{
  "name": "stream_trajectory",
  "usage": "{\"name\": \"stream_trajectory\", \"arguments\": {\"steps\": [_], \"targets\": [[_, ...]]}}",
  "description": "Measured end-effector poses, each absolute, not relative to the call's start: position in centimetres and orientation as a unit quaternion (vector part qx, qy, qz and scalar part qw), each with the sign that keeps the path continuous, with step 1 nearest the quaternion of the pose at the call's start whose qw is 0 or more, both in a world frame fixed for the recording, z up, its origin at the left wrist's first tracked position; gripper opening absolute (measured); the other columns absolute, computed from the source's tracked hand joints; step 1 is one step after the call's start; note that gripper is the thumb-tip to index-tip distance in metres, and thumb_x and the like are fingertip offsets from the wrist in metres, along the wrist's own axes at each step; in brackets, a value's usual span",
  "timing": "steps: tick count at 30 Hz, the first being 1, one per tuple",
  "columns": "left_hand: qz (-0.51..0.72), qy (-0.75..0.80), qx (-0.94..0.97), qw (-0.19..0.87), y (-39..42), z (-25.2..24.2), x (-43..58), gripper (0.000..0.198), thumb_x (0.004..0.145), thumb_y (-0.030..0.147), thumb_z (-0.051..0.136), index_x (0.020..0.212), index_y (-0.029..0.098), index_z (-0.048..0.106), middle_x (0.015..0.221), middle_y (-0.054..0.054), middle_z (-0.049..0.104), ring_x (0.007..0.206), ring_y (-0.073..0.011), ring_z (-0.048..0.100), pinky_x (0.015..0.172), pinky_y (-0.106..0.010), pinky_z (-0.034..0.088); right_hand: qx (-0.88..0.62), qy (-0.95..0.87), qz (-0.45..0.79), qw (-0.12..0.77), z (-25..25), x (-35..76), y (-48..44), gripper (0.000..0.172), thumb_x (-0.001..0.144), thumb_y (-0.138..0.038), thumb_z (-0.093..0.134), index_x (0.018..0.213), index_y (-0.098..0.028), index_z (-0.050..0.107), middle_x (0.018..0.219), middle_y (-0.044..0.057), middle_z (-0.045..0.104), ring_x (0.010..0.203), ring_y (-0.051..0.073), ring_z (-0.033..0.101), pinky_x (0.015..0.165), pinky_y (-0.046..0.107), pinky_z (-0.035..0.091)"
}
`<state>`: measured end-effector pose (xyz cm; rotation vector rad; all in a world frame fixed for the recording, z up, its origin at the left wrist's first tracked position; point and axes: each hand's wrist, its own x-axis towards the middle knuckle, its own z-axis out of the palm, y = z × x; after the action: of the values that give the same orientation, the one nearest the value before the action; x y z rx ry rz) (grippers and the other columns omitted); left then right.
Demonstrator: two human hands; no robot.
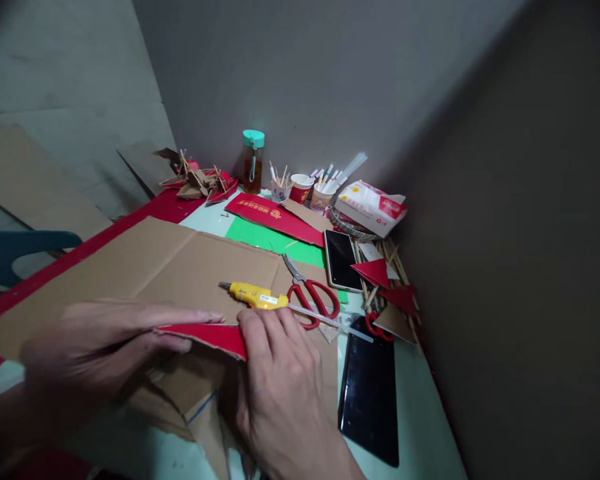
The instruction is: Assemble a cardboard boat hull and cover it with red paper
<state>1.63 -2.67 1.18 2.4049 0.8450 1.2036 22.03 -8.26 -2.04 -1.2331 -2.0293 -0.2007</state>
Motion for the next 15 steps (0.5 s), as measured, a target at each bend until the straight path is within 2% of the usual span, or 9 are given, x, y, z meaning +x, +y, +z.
{"name": "stream_trajectory", "arguments": {"steps": [2, 3, 7, 10, 15], "targets": [[0.446, 0.28, 0.831, 0.181, -2.4, 1.2, 1.8, 0.022, 0.095, 0.013, 0.065, 0.095, 0.028, 0.08, 0.093, 0.008, 0.085, 0.078, -0.0085, 0.081, 0.082, -0.008, 0.058, -0.482, -0.79, -0.074, 0.37, -1.8, 21.6, -8.3, 0.034, 0.099, -0.015, 0.047, 0.131, -0.006, 0.054, 0.121, 0.016, 0.068, 0.109, 0.027, 0.06, 0.099, 0.042, 0.049], [0.458, 0.276, 0.822, 0.198, -2.3, 1.0, 1.9, 0.023, 0.093, 0.011, 0.065, 0.097, 0.029, 0.08, 0.093, 0.009, 0.085, 0.077, -0.0082, 0.081, 0.081, -0.009, 0.059, -0.477, -0.789, -0.075, 0.381, -1.6, 21.4, -8.4, 0.034, 0.101, -0.016, 0.05, 0.132, -0.005, 0.053, 0.122, 0.017, 0.066, 0.112, 0.026, 0.058, 0.101, 0.041, 0.047], [0.454, 0.28, 0.802, 0.269, -1.9, 0.0, 2.4, 0.019, 0.093, 0.016, 0.07, 0.098, 0.031, 0.08, 0.091, 0.01, 0.085, 0.074, -0.0089, 0.08, 0.076, -0.012, 0.06, -0.449, -0.774, -0.064, 0.442, -1.1, 20.7, -8.8, 0.026, 0.097, -0.006, 0.053, 0.123, -0.008, 0.06, 0.109, 0.011, 0.064, 0.1, 0.02, 0.058, 0.091, 0.033, 0.048], [0.411, 0.295, 0.794, 0.336, -1.4, -0.4, 2.5, 0.016, 0.093, 0.02, 0.07, 0.094, 0.03, 0.082, 0.088, 0.008, 0.085, 0.074, -0.0112, 0.079, 0.076, -0.015, 0.061, -0.456, -0.765, -0.027, 0.453, -1.3, 20.6, -8.9, 0.029, 0.094, 0.0, 0.05, 0.116, -0.01, 0.065, 0.1, 0.01, 0.063, 0.09, 0.018, 0.057, 0.082, 0.031, 0.052], [0.303, 0.304, 0.801, 0.417, -0.8, -0.2, 2.5, 0.025, 0.097, 0.023, 0.059, 0.109, 0.03, 0.081, 0.113, 0.005, 0.083, 0.106, -0.0142, 0.077, 0.095, -0.017, 0.057, -0.478, -0.733, -0.023, 0.483, -1.9, 20.6, -8.6, 0.022, 0.091, 0.003, 0.06, 0.108, -0.009, 0.067, 0.09, 0.009, 0.068, 0.083, 0.017, 0.06, 0.077, 0.033, 0.054]]}}
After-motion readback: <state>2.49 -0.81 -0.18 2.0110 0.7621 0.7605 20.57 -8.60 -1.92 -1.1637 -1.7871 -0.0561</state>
